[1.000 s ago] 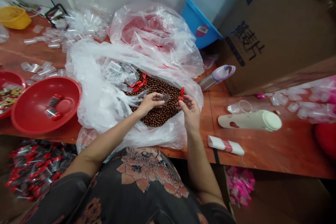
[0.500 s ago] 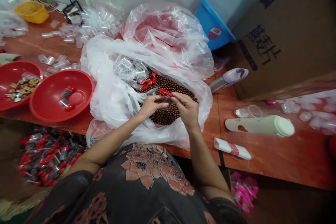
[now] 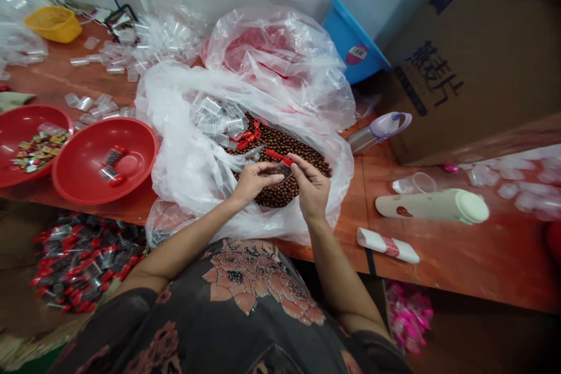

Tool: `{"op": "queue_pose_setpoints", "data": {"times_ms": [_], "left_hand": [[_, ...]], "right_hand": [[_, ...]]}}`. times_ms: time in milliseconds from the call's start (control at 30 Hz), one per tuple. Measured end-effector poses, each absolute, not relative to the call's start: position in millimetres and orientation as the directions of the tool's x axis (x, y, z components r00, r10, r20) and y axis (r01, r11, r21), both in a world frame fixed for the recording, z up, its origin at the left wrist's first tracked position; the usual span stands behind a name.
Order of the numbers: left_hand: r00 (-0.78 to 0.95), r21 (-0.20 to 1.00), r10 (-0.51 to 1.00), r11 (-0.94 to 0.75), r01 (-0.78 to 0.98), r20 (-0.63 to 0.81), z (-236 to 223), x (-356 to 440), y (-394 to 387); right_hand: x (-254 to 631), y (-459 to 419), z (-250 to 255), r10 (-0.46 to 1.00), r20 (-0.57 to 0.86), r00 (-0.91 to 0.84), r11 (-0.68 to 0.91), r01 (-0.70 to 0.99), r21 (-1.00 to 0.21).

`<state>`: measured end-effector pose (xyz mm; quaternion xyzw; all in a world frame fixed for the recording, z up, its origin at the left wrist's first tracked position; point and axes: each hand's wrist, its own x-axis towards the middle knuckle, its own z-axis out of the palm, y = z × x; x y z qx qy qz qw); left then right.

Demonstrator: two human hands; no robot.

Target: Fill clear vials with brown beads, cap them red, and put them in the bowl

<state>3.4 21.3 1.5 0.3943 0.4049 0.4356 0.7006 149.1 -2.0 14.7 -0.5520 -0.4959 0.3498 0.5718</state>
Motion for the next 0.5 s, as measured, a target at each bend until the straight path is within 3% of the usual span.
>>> {"op": "queue_pose_setpoints", "data": {"times_ms": [233,500], "left_hand": [[0.265,0.977,0.958,0.151,-0.149,-0.108,1.7,2.0,16.3],[0.287,0.947,0.94,0.25,-0.2,-0.187,-2.5,-11.1,15.0]], "right_hand": [[141.6,-0.1,9.5,0.932,0.117,0.342,0.129,-0.012,-0.992],[163.4,3.0,11.7,0.934,0.354,0.057,0.338,0.188,-0.922]]}}
